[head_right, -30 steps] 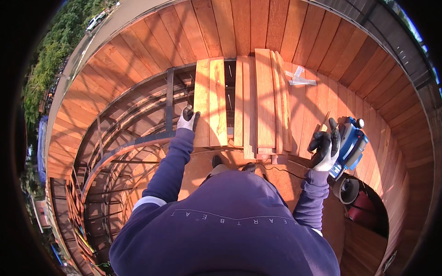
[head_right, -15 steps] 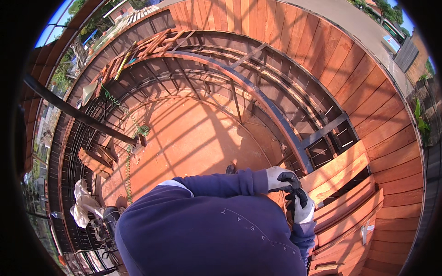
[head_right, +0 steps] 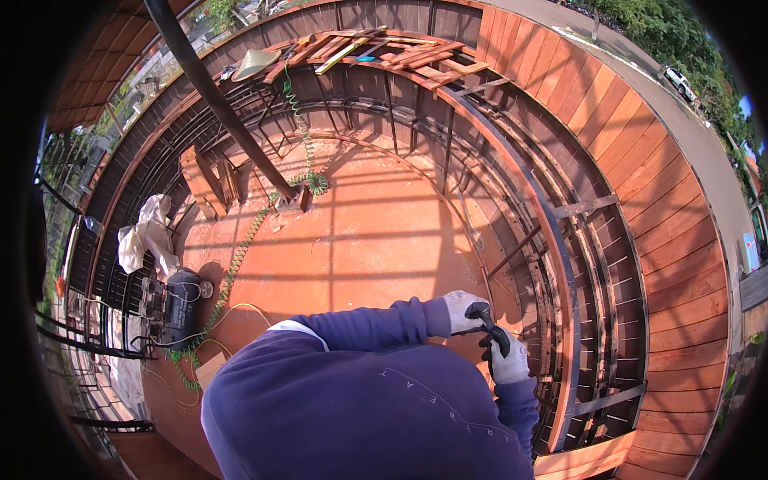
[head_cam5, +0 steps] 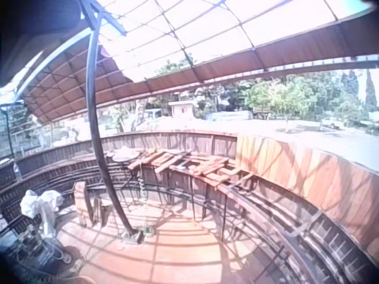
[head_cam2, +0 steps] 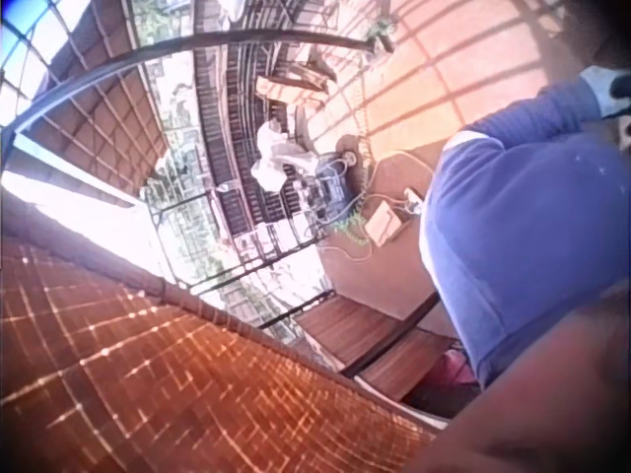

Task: The person carries wooden planks to a curved wooden deck and places them into an open section. They then use a square tool and a pencil to mark measurements on the planks.

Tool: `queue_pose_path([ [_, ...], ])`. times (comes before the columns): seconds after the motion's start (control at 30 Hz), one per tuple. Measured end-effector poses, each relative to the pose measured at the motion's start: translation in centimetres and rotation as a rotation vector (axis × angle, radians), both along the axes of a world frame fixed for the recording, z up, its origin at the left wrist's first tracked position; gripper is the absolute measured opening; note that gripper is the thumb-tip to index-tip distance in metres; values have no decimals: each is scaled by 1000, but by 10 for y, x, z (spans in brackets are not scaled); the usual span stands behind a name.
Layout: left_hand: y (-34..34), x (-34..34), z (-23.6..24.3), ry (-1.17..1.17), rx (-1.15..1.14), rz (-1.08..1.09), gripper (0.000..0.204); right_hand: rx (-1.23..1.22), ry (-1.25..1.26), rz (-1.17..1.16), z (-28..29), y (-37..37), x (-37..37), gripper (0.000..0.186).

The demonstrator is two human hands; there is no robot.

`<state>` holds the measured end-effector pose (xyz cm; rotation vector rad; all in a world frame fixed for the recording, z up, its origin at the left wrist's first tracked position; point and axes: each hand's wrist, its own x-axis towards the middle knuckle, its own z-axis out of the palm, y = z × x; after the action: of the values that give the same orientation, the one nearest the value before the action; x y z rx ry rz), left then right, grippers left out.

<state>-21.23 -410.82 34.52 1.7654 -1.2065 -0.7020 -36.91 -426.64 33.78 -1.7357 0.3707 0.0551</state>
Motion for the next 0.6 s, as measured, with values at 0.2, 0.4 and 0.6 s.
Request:
queue_pose_path([
  [0.2,56,76,-5,283,-93,469,17,-158,29,95,-29,-8,106,28],
  [0.4,63,144,-36,359,-47,517,19,-118,290,165,-59,-48,181,32],
  [0.6,61,226,-48,179,-85,512,19,-177,103,340,-11,-30,326,49],
])
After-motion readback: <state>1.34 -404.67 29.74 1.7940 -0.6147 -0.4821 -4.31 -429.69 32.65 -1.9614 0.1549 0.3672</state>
